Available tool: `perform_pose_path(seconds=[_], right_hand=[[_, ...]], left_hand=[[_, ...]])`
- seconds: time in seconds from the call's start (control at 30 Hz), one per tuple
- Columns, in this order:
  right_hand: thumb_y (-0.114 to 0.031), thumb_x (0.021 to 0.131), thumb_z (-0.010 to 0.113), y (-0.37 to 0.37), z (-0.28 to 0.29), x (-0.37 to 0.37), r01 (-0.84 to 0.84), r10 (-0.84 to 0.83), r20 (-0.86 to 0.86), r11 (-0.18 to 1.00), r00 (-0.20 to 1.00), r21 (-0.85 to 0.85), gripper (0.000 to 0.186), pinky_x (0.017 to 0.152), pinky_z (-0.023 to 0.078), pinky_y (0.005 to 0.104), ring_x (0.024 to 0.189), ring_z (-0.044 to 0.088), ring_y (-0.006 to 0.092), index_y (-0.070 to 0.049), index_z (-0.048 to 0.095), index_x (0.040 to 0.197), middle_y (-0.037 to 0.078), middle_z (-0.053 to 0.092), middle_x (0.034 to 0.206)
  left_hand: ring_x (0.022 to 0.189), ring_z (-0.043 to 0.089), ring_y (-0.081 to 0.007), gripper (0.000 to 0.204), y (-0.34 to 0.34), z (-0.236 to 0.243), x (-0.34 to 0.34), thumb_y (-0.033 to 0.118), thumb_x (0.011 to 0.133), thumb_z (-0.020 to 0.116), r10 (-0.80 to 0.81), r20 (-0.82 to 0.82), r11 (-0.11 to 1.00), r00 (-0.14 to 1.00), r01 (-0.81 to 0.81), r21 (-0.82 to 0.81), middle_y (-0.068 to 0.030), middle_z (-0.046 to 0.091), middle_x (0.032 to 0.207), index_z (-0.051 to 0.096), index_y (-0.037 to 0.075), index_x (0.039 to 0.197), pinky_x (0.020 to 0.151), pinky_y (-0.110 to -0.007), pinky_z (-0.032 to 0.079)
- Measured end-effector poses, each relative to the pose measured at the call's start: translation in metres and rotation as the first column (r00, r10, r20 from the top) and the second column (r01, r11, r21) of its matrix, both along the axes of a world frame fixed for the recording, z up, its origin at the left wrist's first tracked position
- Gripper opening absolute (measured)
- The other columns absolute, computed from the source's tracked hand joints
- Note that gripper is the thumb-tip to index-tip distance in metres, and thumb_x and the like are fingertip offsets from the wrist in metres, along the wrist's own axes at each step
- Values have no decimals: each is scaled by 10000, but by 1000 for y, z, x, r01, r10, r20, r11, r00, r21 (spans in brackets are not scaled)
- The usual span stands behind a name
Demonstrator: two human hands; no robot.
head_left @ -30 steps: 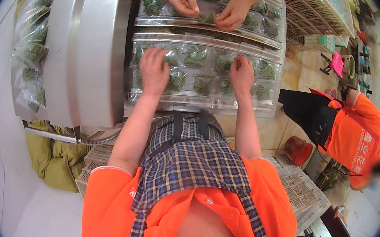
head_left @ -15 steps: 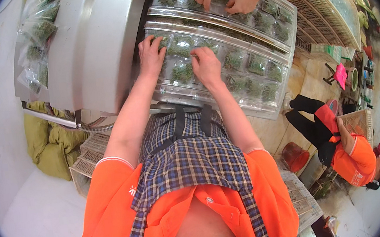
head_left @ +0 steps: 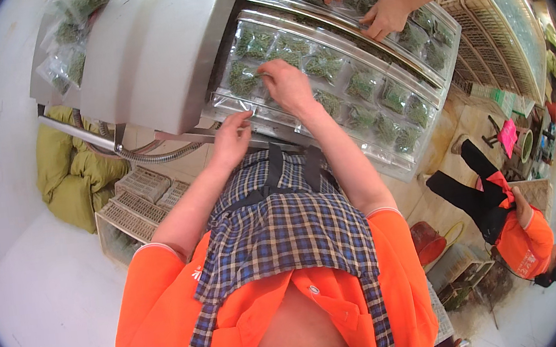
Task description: The person places small portions of green leafy vegetables into clear plastic bags on a stainless steel tray. They then move the filled bags into a plastic crate. The process is repeated with multiple bags.
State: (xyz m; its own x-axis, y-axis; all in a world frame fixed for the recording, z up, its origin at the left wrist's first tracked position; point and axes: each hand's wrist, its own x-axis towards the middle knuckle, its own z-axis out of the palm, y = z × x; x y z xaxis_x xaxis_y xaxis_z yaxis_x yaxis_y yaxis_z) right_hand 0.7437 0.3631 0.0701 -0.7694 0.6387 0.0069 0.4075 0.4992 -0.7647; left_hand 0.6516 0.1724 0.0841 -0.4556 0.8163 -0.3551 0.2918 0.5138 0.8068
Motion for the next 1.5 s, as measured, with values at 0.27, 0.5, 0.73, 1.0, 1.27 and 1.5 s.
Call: perform_pose_path(seconds=[0.27,0.5,0.73,1.0,1.27,1.5], right_hand=[[-76,815,583,-19,-18,-41,-61,-7,266,968,964,245,148,625,560,433,809,683,325,-63,579,963,151,637,941],[-77,813,584,-3,-26,-43,-157,48,311,928,949,337,123,604,559,413,787,692,302,-82,567,934,127,653,874],[-87,822,592,2,-29,-47,-214,83,350,909,933,357,149,644,563,418,830,688,306,-87,564,968,124,658,882],[-70,824,580,6,-32,-46,-222,107,331,916,938,334,120,665,565,420,848,682,316,-83,582,943,138,654,925],[-76,833,543,5,-39,-42,-160,71,231,907,970,390,109,668,563,414,814,676,315,-92,599,925,124,640,894],[-84,827,543,-17,7,-50,33,-39,21,972,999,232,176,725,537,428,889,658,327,-96,670,949,139,671,970]], left_hand=[[1196,481,-364,467,0,-20,28,8,830,588,-19,-270,993,963,49,104,-203,487,1300,511,-22,1290,989,-393,424],[1113,510,-343,445,3,-17,20,12,772,583,-67,-689,998,722,38,-57,-162,552,1219,558,0,1216,943,-441,436],[1120,531,-318,461,1,-22,8,6,759,559,-140,-734,990,664,110,-90,-118,574,1202,558,26,1220,922,-427,457],[1097,544,-324,478,4,-22,4,-2,780,519,-188,-715,982,674,132,-134,-130,573,1180,543,25,1257,894,-426,468],[1031,566,-370,530,2,-23,16,11,776,534,-246,-750,969,614,133,-209,-166,511,1248,499,9,1305,845,-446,474],[905,630,-417,526,-1,-25,-2,33,821,488,-255,-543,950,800,104,-294,-185,440,1326,426,67,1342,735,-499,531]])
